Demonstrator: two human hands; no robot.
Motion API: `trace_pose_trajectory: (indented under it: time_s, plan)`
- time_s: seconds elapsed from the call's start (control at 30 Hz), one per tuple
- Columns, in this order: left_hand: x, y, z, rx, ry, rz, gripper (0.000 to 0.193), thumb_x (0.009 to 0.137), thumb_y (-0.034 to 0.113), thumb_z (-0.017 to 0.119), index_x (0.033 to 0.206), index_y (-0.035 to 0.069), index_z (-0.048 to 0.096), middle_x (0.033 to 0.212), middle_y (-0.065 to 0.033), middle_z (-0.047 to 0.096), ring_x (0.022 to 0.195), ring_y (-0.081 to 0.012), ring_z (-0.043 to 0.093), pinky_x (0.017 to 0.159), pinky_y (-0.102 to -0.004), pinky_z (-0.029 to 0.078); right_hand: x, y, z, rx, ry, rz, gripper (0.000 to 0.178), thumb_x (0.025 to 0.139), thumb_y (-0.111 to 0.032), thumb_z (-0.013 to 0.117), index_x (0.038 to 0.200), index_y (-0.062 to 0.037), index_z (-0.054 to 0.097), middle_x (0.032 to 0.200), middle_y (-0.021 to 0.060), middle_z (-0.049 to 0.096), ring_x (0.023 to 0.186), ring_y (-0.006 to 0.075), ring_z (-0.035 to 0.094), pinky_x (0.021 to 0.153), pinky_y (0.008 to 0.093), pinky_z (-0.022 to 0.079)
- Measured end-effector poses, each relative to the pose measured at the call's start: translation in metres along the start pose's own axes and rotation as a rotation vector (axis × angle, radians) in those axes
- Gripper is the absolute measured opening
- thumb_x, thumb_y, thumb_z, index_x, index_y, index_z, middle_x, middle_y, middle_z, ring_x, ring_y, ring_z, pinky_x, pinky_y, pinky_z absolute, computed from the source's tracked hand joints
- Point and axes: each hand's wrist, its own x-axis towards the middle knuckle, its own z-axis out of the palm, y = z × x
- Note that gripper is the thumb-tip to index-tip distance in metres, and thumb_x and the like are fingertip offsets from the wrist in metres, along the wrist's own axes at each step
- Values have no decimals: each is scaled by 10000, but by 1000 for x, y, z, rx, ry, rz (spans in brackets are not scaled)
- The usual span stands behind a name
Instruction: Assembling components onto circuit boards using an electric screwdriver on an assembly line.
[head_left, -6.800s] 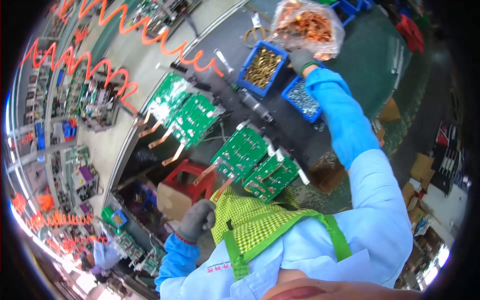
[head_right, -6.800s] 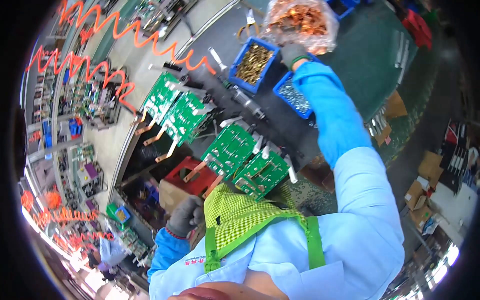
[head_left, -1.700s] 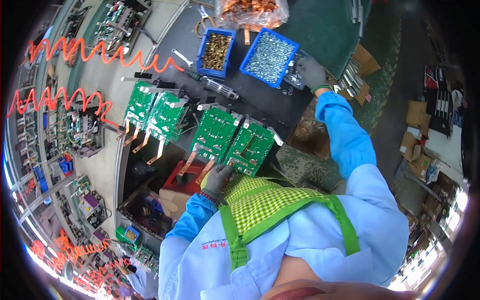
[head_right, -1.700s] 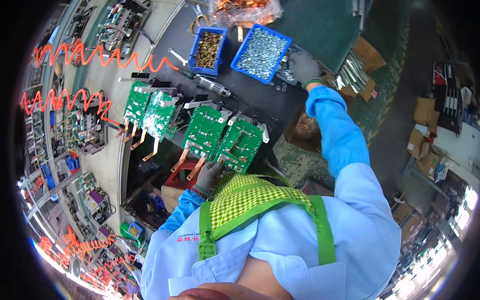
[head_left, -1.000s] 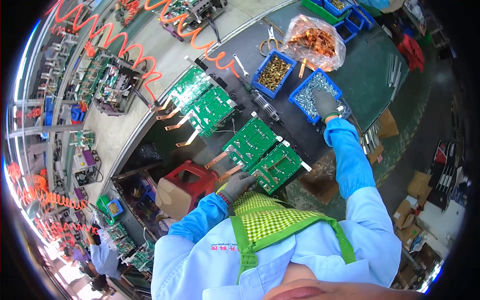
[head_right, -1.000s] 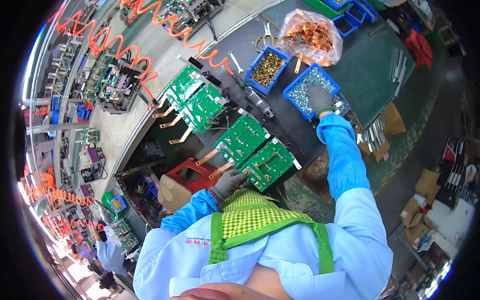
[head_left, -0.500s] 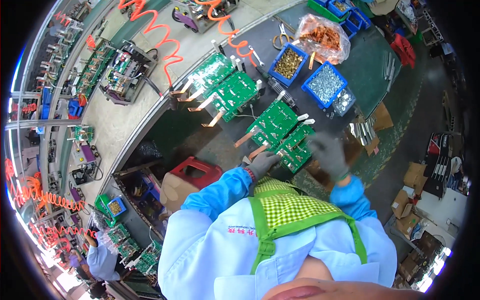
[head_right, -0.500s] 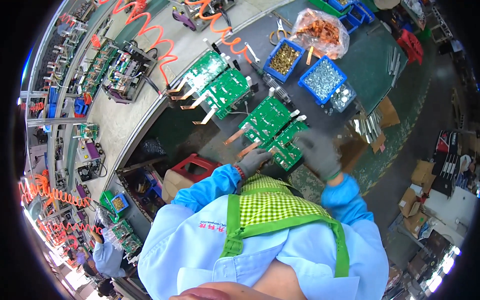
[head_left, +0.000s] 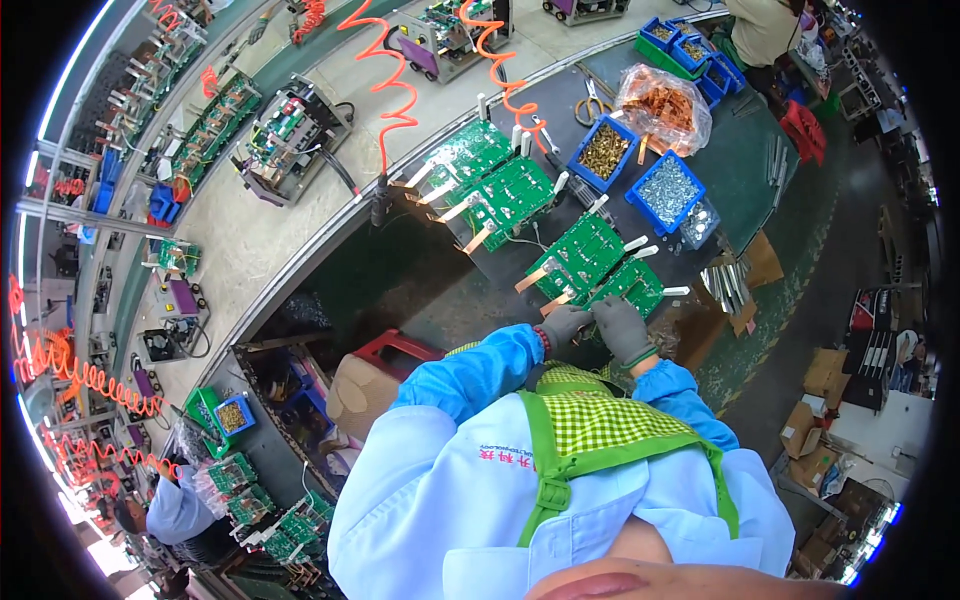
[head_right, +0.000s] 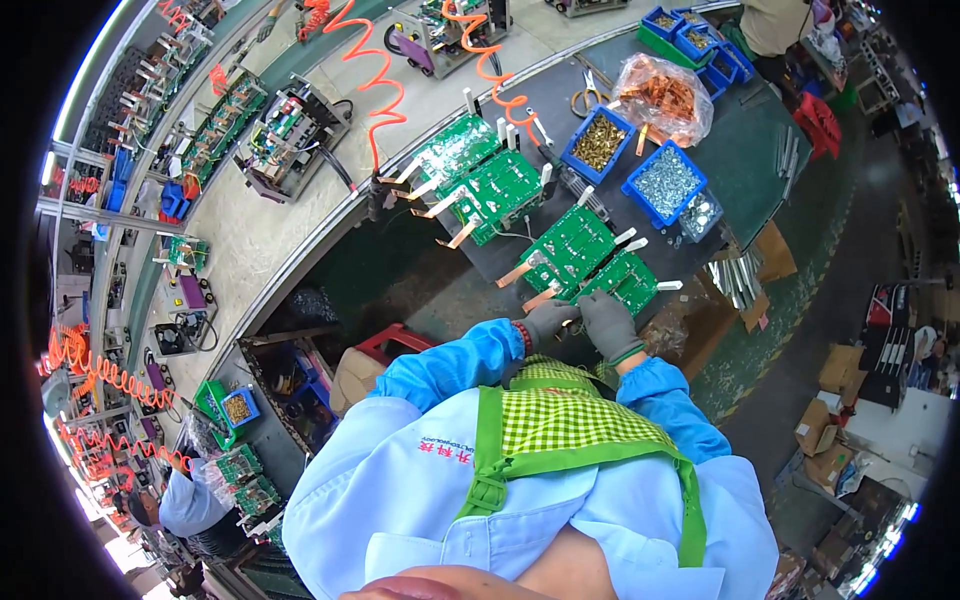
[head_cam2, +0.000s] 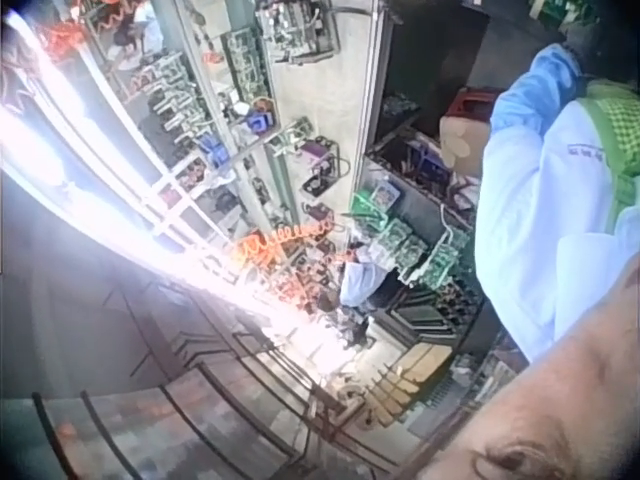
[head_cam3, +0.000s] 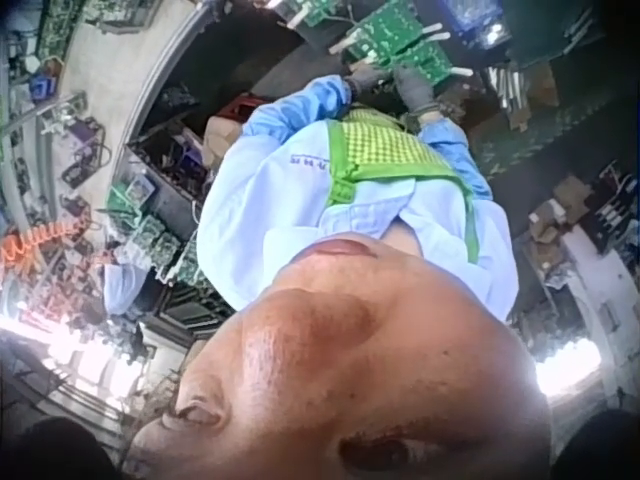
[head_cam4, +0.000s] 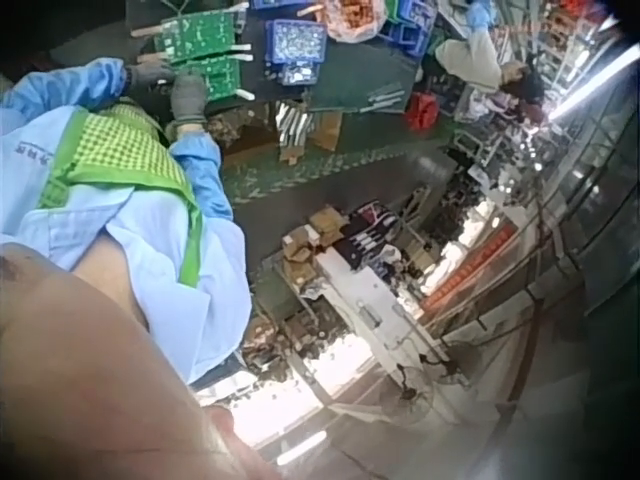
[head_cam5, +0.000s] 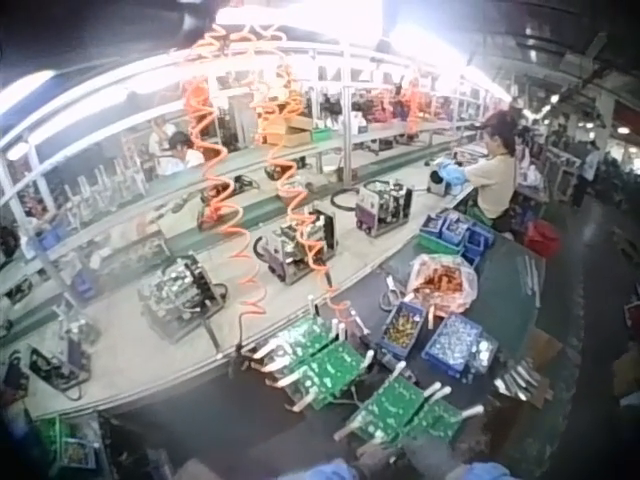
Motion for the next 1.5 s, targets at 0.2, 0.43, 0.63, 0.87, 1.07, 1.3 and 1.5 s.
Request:
trace_pose_trajectory:
  time_s: [0.2, 0.43, 0.63, 0.87, 1.07, 1.3, 1.5]
  plan:
    - [2, -5, 1, 177, -17, 169, 154, 861, 152, 471, 826, 70, 597, 702, -15, 545, 544, -88, 519, 455, -232, 405, -13, 2, 12, -78, 43, -75, 279, 808, -99, 509, 1082, -96, 559, 923, 113, 567, 782, 283, 590, 642, 398, 490]
    - [-8, 24, 0, -514, -64, -262, 152, 877, 178, 498, 829, 65, 588, 705, -10, 543, 518, -79, 477, 435, -199, 363, -25, 4, 14, -130, 132, -134, 338, 840, -84, 494, 1176, -79, 532, 914, 132, 569, 800, 294, 579, 638, 391, 479]
    - [-17, 35, -2, -657, -51, -196, 291, 907, 349, 504, 831, 84, 594, 660, 4, 540, 480, -72, 430, 427, -193, 323, -21, 11, 15, 40, 153, -111, 302, 867, -96, 473, 1164, -70, 523, 962, 153, 573, 853, 324, 573, 711, 395, 482]
    - [-12, 24, 4, -415, 53, -190, 279, 865, 316, 548, 782, 57, 613, 639, -10, 564, 495, -80, 477, 454, -234, 374, -6, -5, 3, 264, 298, 73, 288, 837, -118, 530, 1124, -114, 536, 940, 177, 572, 828, 354, 573, 690, 437, 481]
    - [8, -21, 2, 25, -4, 233, 192, 831, 225, 528, 867, 57, 615, 763, -28, 579, 599, -101, 543, 492, -241, 418, -7, -4, 8, 205, 292, -20, 232, 801, -104, 565, 1031, -83, 572, 891, 136, 596, 822, 325, 578, 705, 420, 478]
    - [3, -16, -3, 229, 8, 454, 266, 687, 46, 575, 952, 65, 590, 832, -110, 583, 731, -249, 590, 580, -333, 472, -7, 5, 13, 193, 262, -145, 214, 783, -90, 569, 997, -107, 578, 870, 117, 592, 823, 309, 576, 693, 411, 483]
    - [-2, -4, -10, 453, 7, 601, 212, 668, 29, 585, 877, 63, 570, 809, -111, 575, 728, -264, 586, 593, -348, 465, -3, 7, 16, 237, 268, -136, 213, 783, -101, 578, 996, -107, 568, 888, 118, 585, 836, 309, 573, 704, 411, 481]
